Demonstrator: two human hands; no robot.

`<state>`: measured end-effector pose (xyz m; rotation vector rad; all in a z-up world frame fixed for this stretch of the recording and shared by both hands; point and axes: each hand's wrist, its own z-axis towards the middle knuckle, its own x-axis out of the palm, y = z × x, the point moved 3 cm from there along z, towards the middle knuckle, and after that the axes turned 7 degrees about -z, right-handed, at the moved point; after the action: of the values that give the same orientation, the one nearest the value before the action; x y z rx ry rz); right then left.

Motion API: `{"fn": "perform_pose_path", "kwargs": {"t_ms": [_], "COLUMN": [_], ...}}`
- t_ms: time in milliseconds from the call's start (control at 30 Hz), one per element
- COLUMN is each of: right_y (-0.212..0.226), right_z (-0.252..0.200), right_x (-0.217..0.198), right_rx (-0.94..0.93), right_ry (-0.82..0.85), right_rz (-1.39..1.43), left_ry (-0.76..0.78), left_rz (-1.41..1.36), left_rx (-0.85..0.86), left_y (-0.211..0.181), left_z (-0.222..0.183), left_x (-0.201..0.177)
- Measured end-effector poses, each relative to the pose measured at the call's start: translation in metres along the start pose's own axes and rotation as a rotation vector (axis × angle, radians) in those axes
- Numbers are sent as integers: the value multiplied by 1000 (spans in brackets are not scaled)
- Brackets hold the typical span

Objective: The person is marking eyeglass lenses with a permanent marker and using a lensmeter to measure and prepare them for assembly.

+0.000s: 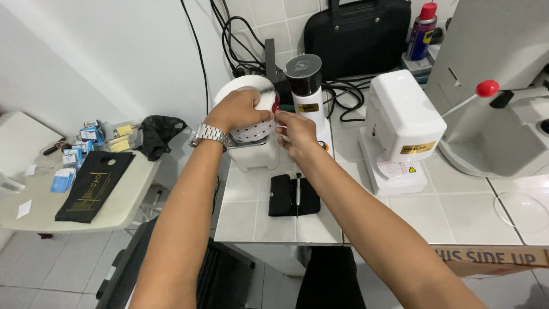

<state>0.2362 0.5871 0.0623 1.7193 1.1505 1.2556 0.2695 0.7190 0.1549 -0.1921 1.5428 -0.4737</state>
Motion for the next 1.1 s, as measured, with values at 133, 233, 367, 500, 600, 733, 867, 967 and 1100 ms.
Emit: {"fn": "perform_pose_path", "kwargs": {"t_ms": [133, 233, 367, 500, 600, 733, 867, 967, 1100], "right_y": [0, 6, -2, -11, -6, 1, 25, 25, 39], "right_z": [-9, -16, -3, 14, 17, 19, -12, -43, -118], "right_x": [2, 3, 0, 0, -3, -5, -19, -44, -80], "right_rx": [-52, -69, -31, 29, 49, 32, -100, -418, -1071], "right_ry": [-51, -42, 21, 146, 171, 181, 91, -21, -297], "right_rz": [-42, -37, 50, 165, 90, 27, -136, -248, -384], "left_ry": [-16, -7, -4, 8, 9, 0, -13, -151, -442], "left_rz": [-5, -14, -12, -21, -8, -2, 27, 41, -407], "left_rx": [6, 14, 5, 3, 10, 10, -2, 68, 121], "left_y": [6, 2, 1, 2, 1, -2, -5, -25, -67], "left_z": [2, 1, -3, -4, -1, -1, -9, -32, -83], "left_x": [7, 1, 2, 0, 0, 1, 0, -1, 9]}}
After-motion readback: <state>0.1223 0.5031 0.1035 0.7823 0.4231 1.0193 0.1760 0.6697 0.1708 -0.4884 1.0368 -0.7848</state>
